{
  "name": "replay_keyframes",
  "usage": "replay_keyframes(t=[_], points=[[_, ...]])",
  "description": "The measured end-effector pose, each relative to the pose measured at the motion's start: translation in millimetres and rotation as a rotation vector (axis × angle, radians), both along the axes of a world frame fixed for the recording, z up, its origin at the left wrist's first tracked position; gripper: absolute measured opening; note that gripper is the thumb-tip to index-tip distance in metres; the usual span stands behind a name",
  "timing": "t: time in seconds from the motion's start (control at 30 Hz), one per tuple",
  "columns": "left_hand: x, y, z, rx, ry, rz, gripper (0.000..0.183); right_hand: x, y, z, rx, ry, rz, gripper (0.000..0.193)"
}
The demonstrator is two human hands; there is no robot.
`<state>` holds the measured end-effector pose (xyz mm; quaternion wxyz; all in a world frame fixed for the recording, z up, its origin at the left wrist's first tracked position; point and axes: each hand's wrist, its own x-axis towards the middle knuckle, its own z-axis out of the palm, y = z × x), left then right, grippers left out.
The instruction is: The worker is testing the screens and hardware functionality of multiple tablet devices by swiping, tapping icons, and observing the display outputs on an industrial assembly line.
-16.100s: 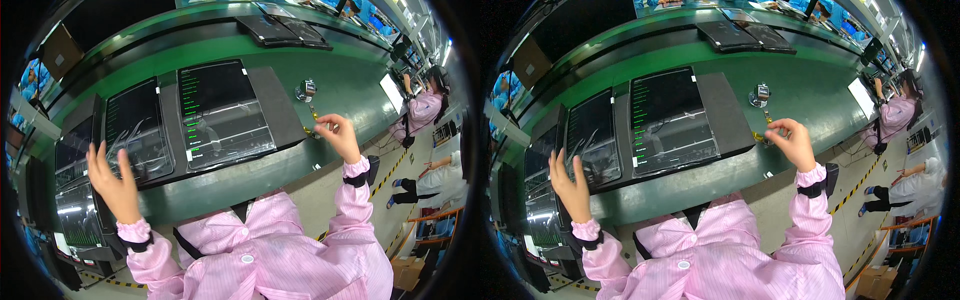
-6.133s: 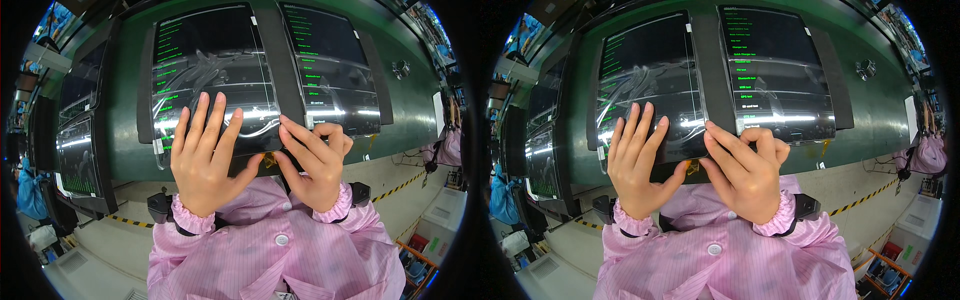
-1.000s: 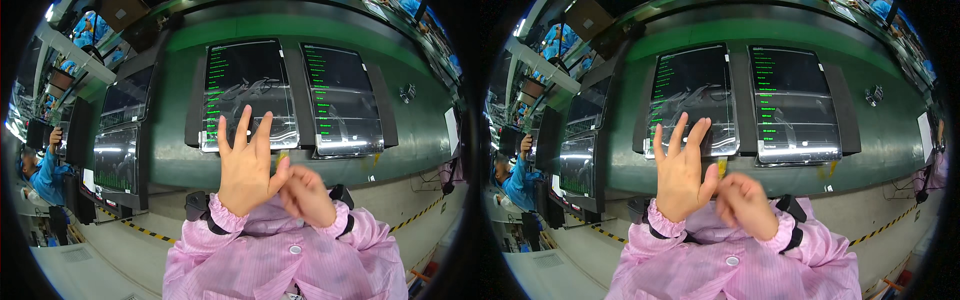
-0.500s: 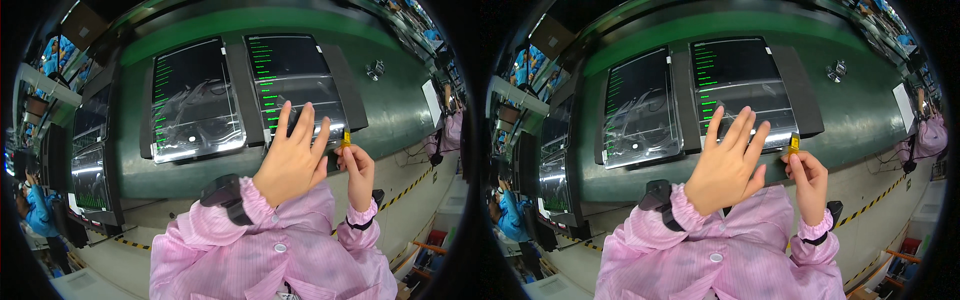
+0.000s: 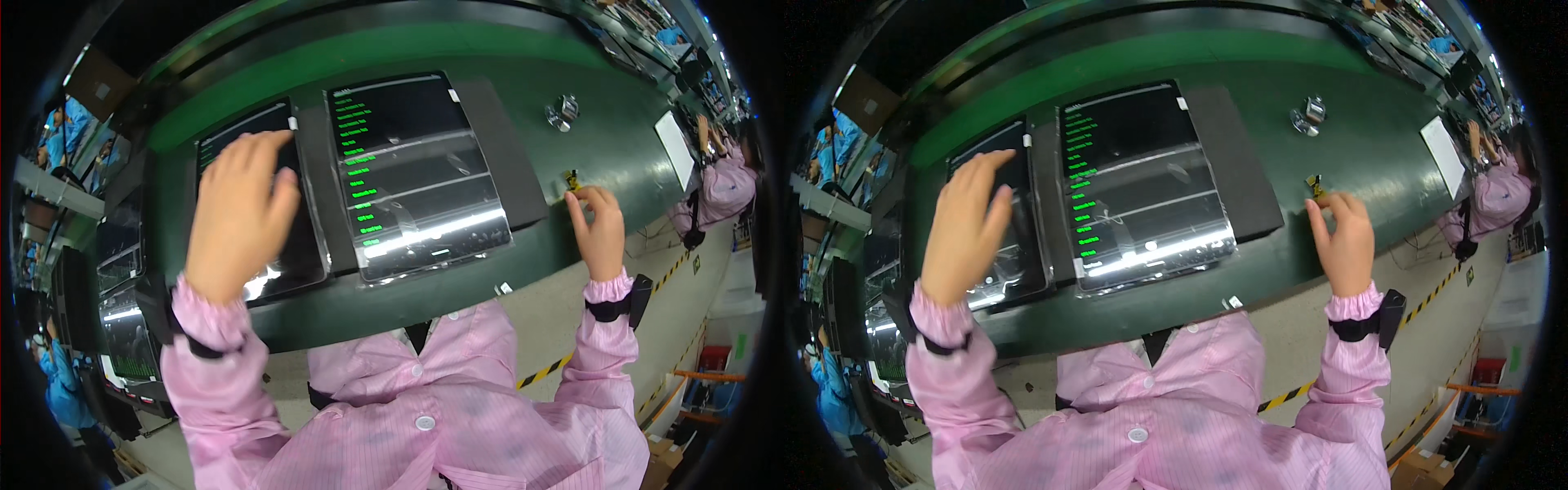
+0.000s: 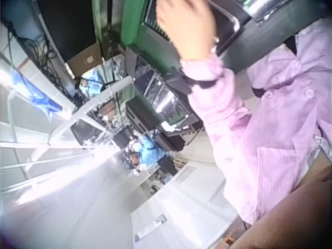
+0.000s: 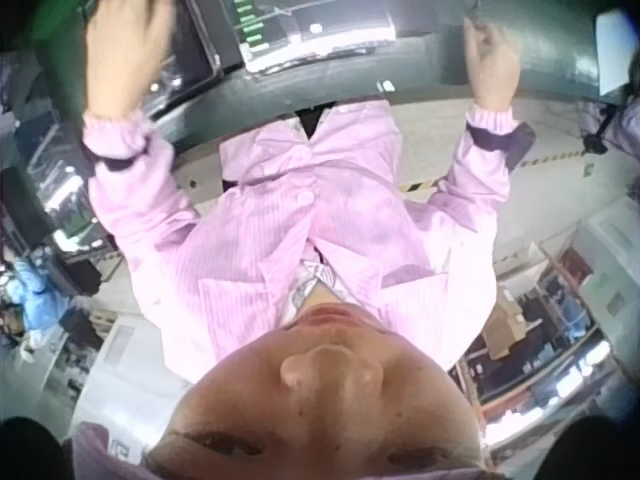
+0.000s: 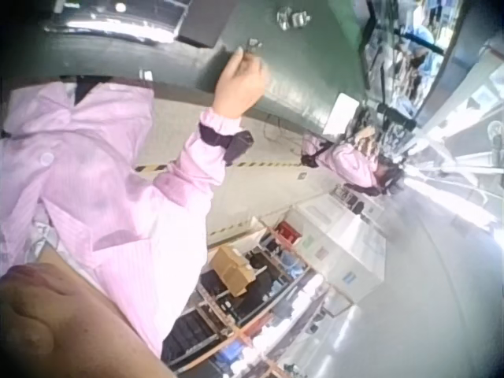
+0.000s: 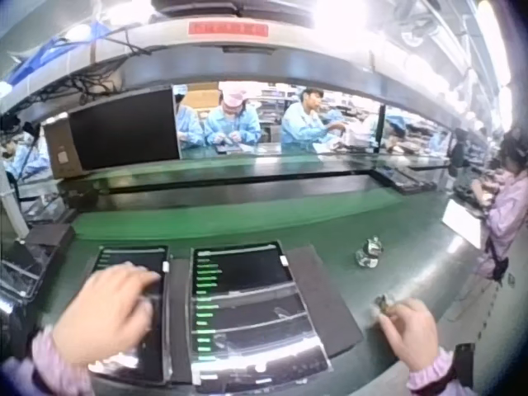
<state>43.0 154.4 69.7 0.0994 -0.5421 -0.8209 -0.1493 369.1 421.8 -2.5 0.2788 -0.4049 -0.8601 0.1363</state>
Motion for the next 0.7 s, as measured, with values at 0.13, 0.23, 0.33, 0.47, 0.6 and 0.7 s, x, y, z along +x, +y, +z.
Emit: replay_keyframes(t=[0.13,0.23,0.33,0.47,0.6,0.7], points=[[-88.2,-19.7,-35.9,-0.065,0.119,0.148,0.044,-47.0,21.2,26.1,0.497,-0.066,0.016,0.021],[-104.0,-18.1,-47.2,-0.087,0.089,0.132,0.049,-116.4,24.3,43.4,0.317,0.14,0.374,0.022],[-53.4,-2.4,-8.0,-0.059,-0.055,0.024,0.036,-177.0,39.3,28.6,0.255,0.203,0.685,0.03],[-57.9,-16.3,-0.8,0.202,0.067,0.01,0.028,-205.4,30.3,21.5,0.159,0.109,0.754,0.034],[-91.5,-23.2,-20.8,0.135,0.115,0.031,0.035,-193.4,19.6,42.9,-0.518,0.055,0.599,0.037],[-106.6,-13.4,-39.9,0.131,0.151,0.009,0.039,-210.7,27.1,9.1,0.301,0.368,0.694,0.024]])
